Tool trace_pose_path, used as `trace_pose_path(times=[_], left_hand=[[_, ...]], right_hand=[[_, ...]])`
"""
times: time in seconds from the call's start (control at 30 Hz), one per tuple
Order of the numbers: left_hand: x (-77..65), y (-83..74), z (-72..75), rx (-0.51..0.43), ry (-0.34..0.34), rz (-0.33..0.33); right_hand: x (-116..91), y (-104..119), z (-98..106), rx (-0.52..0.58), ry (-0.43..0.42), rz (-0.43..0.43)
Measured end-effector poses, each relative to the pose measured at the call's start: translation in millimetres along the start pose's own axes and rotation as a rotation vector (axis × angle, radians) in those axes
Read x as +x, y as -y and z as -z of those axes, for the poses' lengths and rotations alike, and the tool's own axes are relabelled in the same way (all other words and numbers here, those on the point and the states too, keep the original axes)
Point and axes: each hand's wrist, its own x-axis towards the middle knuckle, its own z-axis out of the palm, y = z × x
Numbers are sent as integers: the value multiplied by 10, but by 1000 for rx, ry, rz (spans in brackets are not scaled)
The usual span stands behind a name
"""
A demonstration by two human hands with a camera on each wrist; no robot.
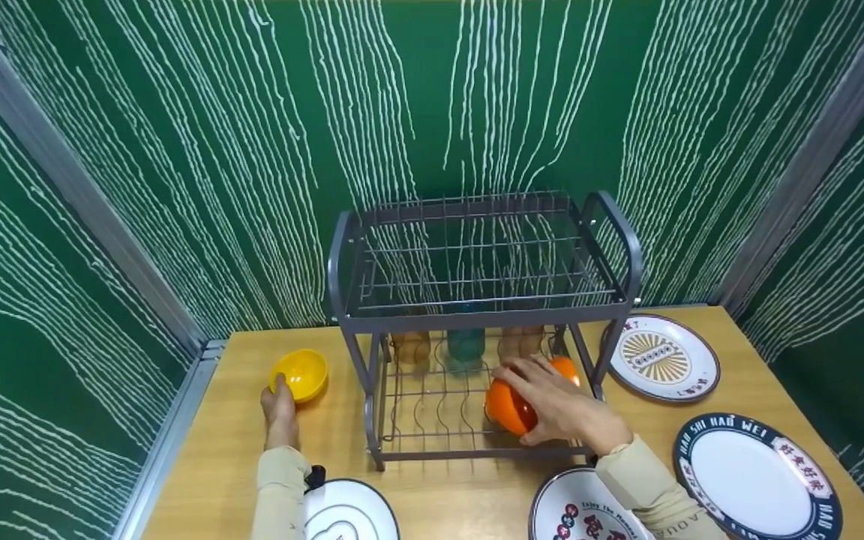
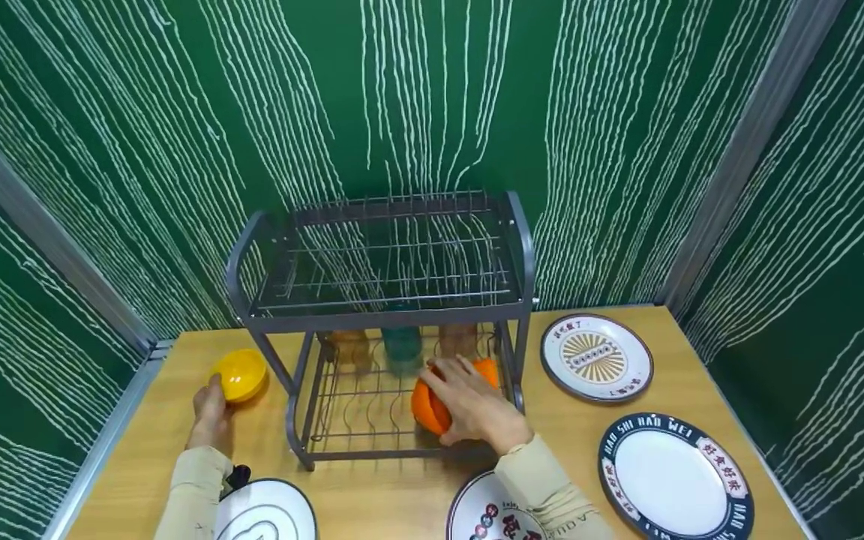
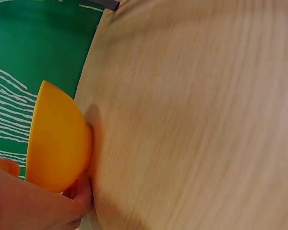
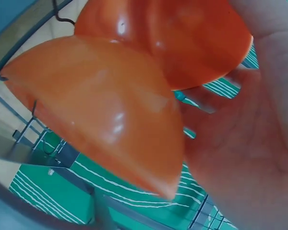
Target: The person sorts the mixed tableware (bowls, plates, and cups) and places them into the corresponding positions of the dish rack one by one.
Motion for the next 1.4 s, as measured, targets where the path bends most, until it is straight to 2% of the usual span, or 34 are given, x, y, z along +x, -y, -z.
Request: trace_pose_path(times=[0.17,0.33,0.43,0.5,0.53,0.6,0.7,0.73,0.77,0.83,0.9,0.97,1.0,1.1,1.17,1.23,1.4], left_hand=[[-11,15,12,-52,-16,-9],[-4,20,6,-92,-1,-5],[16,20,-30,-103,-23,-53],[113,79,-33,-103,-43,-85],[212,134,-25,-99,-54,-97],[608,390,36,-94,-93,-143],[1383,857,185,-62,-121,-177],[1622,1004,223,-54,-139,-195],[1802,1111,267,-48,-140,-204],[1910,1162,273,-6,-157,-194],[1778,1093,217,8,-187,-222],[1408,857,145,17,-164,-200],[1206,737,90,34,-176,-196],[601,360,-9,41,-131,-149],[340,205,-38,44,-107,-127],[195,119,-51,23,-96,-126],[93,70,-65,-23,-79,-132]], right_hand=[[21,65,24,-21,38,-17],[18,63,38,18,62,-43],[0,23,47,51,55,-56],[-11,-16,53,61,38,-43],[-17,-35,58,58,28,-34],[-25,-72,66,58,7,-19],[-35,-117,82,54,-19,-3],[-41,-128,89,58,-23,-9],[-44,-140,94,62,-25,-11],[-56,-159,105,68,-27,-19],[-61,-176,112,73,-35,-26],[-65,-189,117,87,-45,-28],[-68,-194,116,91,-50,-30],[-79,-202,106,95,-44,-41],[-91,-207,89,82,-29,-44],[-94,-214,68,61,-13,-37],[-78,-225,37,19,0,-25]])
